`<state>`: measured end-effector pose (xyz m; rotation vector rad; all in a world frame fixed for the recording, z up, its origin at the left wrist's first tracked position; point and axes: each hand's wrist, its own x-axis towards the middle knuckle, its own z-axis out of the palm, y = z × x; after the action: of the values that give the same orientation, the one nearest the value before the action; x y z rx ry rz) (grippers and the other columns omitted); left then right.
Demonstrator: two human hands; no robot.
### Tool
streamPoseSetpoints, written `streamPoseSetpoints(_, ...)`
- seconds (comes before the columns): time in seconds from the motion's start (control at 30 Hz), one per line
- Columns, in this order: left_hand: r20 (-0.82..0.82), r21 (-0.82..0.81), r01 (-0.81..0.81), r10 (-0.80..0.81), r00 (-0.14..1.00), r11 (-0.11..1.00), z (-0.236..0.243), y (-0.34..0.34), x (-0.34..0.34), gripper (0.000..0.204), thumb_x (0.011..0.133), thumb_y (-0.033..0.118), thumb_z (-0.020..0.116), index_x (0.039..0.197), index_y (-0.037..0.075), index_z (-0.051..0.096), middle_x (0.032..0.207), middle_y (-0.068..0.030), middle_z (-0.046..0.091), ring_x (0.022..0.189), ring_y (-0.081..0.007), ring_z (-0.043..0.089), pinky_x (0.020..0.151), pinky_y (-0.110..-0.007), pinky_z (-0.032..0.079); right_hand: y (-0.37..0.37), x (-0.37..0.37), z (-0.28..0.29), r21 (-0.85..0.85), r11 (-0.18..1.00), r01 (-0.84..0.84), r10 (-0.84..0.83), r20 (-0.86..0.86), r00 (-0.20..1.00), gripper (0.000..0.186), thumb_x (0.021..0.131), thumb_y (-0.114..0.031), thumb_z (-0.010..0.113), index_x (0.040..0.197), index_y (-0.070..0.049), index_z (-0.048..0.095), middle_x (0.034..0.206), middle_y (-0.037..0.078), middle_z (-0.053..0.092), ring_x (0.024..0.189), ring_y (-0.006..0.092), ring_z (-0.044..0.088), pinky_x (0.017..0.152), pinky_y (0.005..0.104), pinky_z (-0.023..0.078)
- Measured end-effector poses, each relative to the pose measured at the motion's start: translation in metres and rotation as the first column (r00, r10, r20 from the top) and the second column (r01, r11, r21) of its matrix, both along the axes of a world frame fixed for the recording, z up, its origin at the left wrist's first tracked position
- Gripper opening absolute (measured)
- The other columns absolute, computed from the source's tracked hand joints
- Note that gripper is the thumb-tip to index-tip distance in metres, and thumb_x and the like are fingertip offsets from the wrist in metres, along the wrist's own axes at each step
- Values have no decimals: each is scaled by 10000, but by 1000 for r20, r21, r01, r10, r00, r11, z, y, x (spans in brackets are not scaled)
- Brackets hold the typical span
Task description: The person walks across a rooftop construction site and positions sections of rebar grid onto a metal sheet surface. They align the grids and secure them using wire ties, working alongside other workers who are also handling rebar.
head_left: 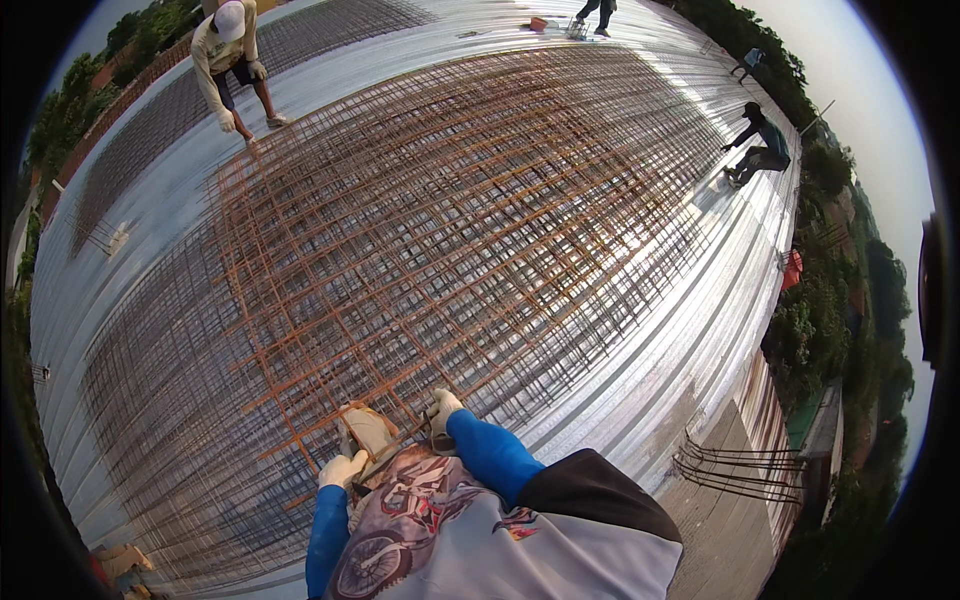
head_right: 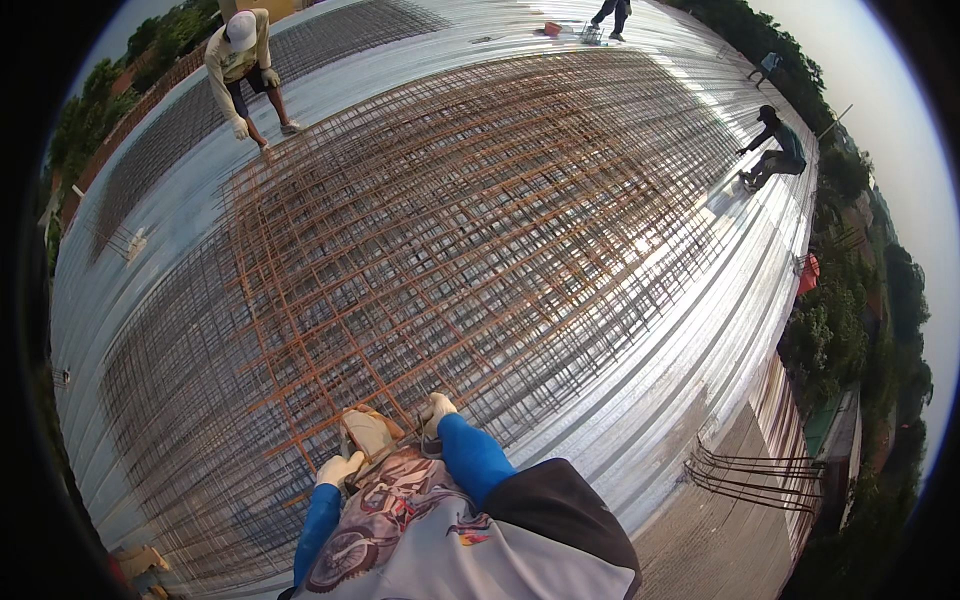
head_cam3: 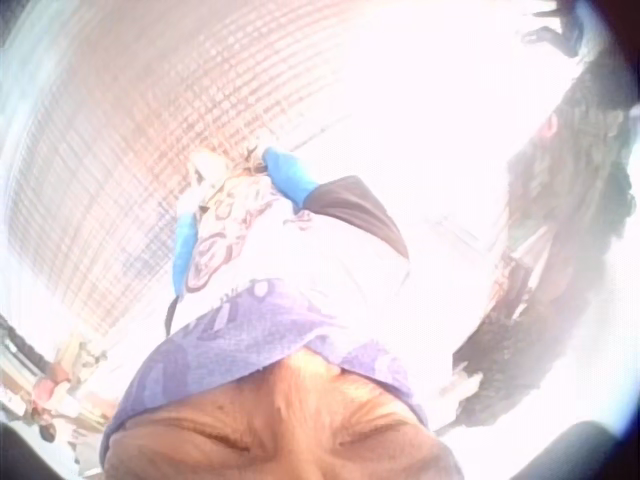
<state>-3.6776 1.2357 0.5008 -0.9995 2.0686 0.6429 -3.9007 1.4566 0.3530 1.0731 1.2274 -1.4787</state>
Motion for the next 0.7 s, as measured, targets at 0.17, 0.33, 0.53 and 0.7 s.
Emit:
streamPoseSetpoints(0.17,-3,35,23,-23,1000,999,-14,-6,-1,921,880,797,478,1015,-64,776,997,-307,741,990,-455,715,855,-524,524,-5,0,41,2,968,249,-249,79,965,331,1023,-325,617,877,-30,650,678,134,595,652,283,525,680,480,465)
streamPoseSetpoints(0.33,-89,-15,30,-31,996,999,-48,-19,17,1014,813,898,479,843,-83,737,787,-288,698,830,-427,722,737,-514,482,-2,-4,64,-35,992,125,-122,74,990,352,1021,-339,619,835,-41,648,710,134,609,670,286,521,701,498,453)
streamPoseSetpoints(0.53,-7,33,74,-74,997,997,-33,-15,4,893,890,797,485,807,-55,738,797,-259,712,807,-448,704,726,-529,494,-3,2,57,-21,973,232,-231,15,973,389,1032,-347,598,796,-38,617,695,136,579,635,289,494,637,506,455)
streamPoseSetpoints(0.7,-13,7,61,-61,998,998,-35,-26,12,918,884,807,479,887,-67,761,873,-284,727,896,-459,712,782,-531,511,-13,3,80,-18,955,296,-294,89,952,374,1037,-311,606,787,-33,591,667,130,542,616,290,481,597,523,467)
